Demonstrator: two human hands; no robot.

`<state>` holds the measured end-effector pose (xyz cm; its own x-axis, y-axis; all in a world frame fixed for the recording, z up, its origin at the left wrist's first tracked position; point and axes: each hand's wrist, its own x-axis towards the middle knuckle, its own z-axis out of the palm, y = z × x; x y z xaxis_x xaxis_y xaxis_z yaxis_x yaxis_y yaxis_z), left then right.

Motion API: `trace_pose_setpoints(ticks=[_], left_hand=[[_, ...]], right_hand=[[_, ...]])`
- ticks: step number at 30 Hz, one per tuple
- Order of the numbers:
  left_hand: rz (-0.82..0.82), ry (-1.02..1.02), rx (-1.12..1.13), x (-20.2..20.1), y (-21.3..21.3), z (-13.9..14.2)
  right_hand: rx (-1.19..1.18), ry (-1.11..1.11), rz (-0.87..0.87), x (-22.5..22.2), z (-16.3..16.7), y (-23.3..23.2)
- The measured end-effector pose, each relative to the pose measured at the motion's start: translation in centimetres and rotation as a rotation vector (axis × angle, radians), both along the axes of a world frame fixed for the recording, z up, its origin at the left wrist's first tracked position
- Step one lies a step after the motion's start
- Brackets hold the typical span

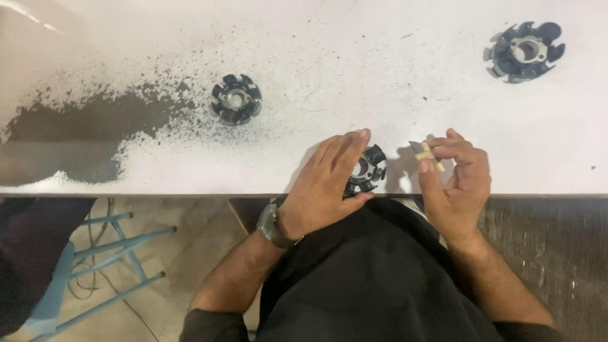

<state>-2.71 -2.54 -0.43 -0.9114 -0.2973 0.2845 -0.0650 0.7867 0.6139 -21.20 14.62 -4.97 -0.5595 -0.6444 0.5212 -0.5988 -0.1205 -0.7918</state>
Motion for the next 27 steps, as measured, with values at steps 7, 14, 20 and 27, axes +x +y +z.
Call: trace_pose_setpoints(ticks=[7,14,20,27], left_hand=[[0.026,0.145,-0.188,-0.7,1.6,1.6],[0.153,0.071,-0.011,-2.1,1.1,1.6],[0.228,0.127,-0.009,-1.6,1.8,0.2],[0.248,0.165,0.008,-1.5,2.1,-0.3]], right_hand=[[0.033,0.012,-0.021,1.1,0.9,0.2],[0.086,0.135,0.06,2.6,1.7,-0.8],[0.154,0.34,0.025,3.0,1.9,-1.2],[0.168,0.395,0.04,2.9,2.0,-1.4]])
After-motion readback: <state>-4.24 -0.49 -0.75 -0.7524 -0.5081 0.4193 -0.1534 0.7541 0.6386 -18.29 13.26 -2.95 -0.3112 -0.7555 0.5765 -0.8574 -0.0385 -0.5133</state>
